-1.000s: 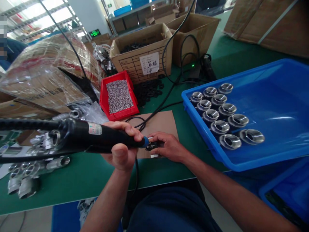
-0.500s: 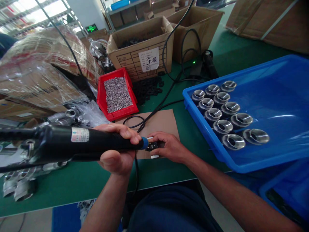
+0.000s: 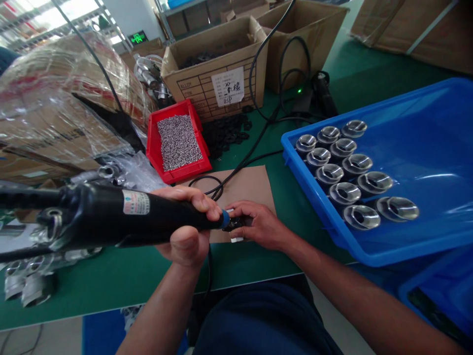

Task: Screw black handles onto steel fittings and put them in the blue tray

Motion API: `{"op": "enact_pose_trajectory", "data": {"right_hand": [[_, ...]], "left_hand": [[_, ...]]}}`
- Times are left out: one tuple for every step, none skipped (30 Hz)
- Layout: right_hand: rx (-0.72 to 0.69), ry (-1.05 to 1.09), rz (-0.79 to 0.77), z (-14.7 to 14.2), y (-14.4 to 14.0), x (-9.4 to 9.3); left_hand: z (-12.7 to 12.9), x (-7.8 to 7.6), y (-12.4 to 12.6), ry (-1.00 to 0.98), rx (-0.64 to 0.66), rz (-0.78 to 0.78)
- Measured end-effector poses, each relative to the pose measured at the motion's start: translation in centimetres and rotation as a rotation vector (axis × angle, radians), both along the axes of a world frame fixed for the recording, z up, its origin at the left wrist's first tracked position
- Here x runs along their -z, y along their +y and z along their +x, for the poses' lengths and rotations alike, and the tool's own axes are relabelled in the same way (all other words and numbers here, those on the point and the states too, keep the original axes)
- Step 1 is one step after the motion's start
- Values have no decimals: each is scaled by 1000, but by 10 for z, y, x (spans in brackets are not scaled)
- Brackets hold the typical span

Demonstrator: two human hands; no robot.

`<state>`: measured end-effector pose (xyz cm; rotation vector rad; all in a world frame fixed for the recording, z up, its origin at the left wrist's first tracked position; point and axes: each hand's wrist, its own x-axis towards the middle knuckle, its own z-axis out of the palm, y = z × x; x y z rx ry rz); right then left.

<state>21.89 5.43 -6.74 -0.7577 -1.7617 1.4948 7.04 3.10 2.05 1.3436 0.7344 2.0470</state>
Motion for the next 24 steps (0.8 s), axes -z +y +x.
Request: {"op": "enact_pose_trajectory", "data": {"right_hand": [[-1, 3, 2, 0, 0, 0], [-3, 3, 5, 0, 0, 0], [-6, 2, 10, 0, 0, 0], [-7, 3, 14, 0, 0, 0], [-6, 6, 14, 0, 0, 0], [-5, 11, 10, 0, 0, 0], [-5, 19, 4, 0, 0, 0], [-5, 26, -2, 0, 0, 0], [-6, 29, -6, 0, -1, 0], [-6, 30, -10, 0, -1, 0], [-3, 27, -13, 0, -1, 0], [1, 21, -16, 0, -2, 0], [6, 11, -19, 0, -2, 0], [12, 2, -20, -1, -2, 0], [20, -6, -17, -1, -2, 0], [27, -12, -10, -1, -3, 0], [33, -17, 0, -1, -3, 0], [38, -21, 9, -1, -3, 0], [43, -24, 15, -1, -3, -1], [43, -25, 18, -1, -3, -1], [40, -25, 18, -1, -3, -1], [37, -22, 18, -1, -3, -2], [33, -19, 17, -1, -3, -2], [30, -17, 16, -1, -3, -2]], "left_hand": [[1, 0, 0, 5, -5, -4], [2, 1, -1, 11, -13, -5], [3, 1, -1, 19, -21, -8], [4, 2, -2, 21, -28, -10], [5, 3, -2, 17, -35, -9], [6, 4, -2, 7, -38, -8], [6, 4, -2, -5, -37, -7], [5, 4, -2, -18, -28, -9], [5, 3, -2, -25, -14, -15], [4, 1, -2, -26, -2, -22], [3, -1, -3, -23, 4, -29], [1, -4, -4, -20, 0, -34], [0, -7, -6, -20, -14, -36], [-1, -9, -9, -20, -31, -38], [-3, -11, -12, -22, -47, -37], [-3, -12, -14, -26, -57, -37], [-4, -13, -16, -27, -60, -41], [-4, -12, -18, -27, -57, -50], [-4, -11, -19, -28, -51, -61], [-4, -9, -20, -31, -47, -66], [-3, -7, -20, -37, -44, -66], [-2, -5, -19, -42, -41, -61], [-2, -4, -19, -46, -40, -50], [-2, -3, -18, -51, -38, -39]]}}
